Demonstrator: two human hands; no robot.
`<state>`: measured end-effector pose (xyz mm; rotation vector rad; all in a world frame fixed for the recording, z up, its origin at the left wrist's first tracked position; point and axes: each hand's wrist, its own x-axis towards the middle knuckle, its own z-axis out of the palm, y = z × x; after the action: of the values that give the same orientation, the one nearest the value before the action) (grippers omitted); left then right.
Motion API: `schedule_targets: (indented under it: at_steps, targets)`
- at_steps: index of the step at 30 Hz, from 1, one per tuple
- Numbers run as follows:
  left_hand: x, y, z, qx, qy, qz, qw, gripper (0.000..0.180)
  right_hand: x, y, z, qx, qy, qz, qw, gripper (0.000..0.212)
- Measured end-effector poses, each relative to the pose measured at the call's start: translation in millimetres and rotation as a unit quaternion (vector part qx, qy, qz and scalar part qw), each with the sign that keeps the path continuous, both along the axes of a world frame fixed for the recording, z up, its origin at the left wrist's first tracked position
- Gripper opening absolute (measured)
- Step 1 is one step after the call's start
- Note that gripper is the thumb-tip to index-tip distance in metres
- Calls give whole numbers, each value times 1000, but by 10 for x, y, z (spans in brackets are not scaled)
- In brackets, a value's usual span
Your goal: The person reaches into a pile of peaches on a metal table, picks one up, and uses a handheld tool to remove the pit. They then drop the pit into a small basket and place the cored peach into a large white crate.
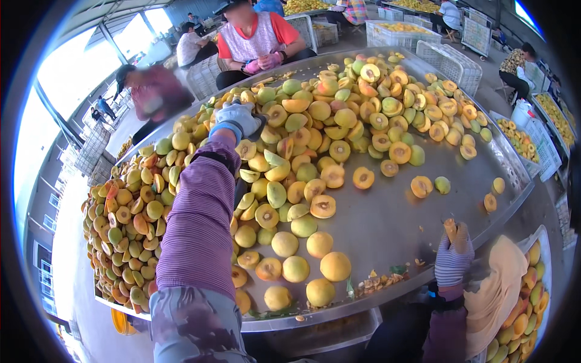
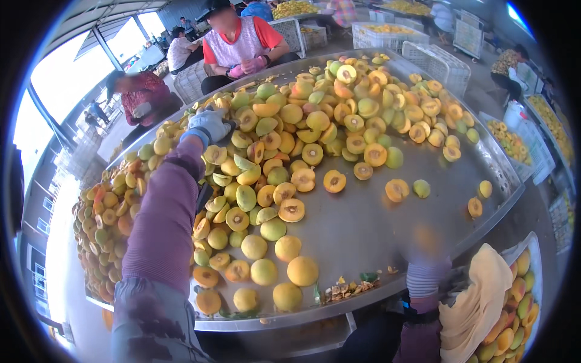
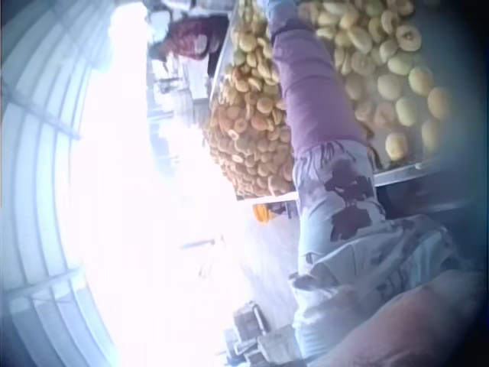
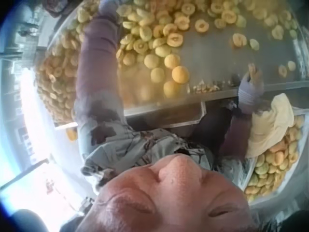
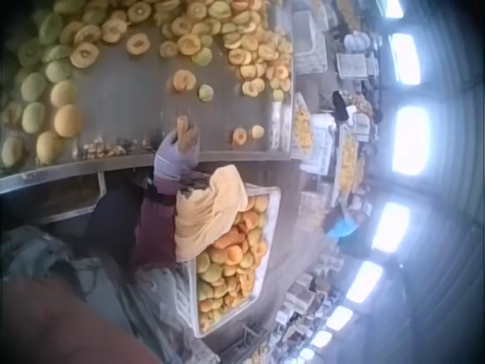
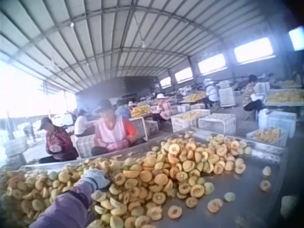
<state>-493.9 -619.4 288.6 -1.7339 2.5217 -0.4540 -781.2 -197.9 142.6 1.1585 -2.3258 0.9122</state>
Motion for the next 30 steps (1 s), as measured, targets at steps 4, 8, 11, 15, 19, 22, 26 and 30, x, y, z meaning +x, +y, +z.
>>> schedule_targets:
  at_steps: [4,8,11,15,19,22,26,30]
  targets:
    - [143,-292,-54,-16,5,1,1000,51,-18,6,-100,-9,-4,-6,1000,24]
    - [55,-296,36,97,-47,25,994,46,-37,32,-137,-32,-13,-1,999,23]
    - [79,-149,52,102,-64,-1,993,47,-48,11,-106,-56,6,-8,998,21]
    - [155,117,-66,68,-92,-1,993,47,23,4,-52,-24,19,-13,999,19]
    - [262,298,-216,137,57,8,989,44,44,7,3,-26,24,18,999,15]
    - [518,622,-499,93,141,-38,985,50,18,41,-19,1,1,27,1000,23]
    - [585,1173,-667,169,22,-60,984,50,40,-4,22,-9,13,15,1000,14]
    - [869,1415,-806,203,149,-129,959,46,12,-3,23,-22,22,31,999,15]
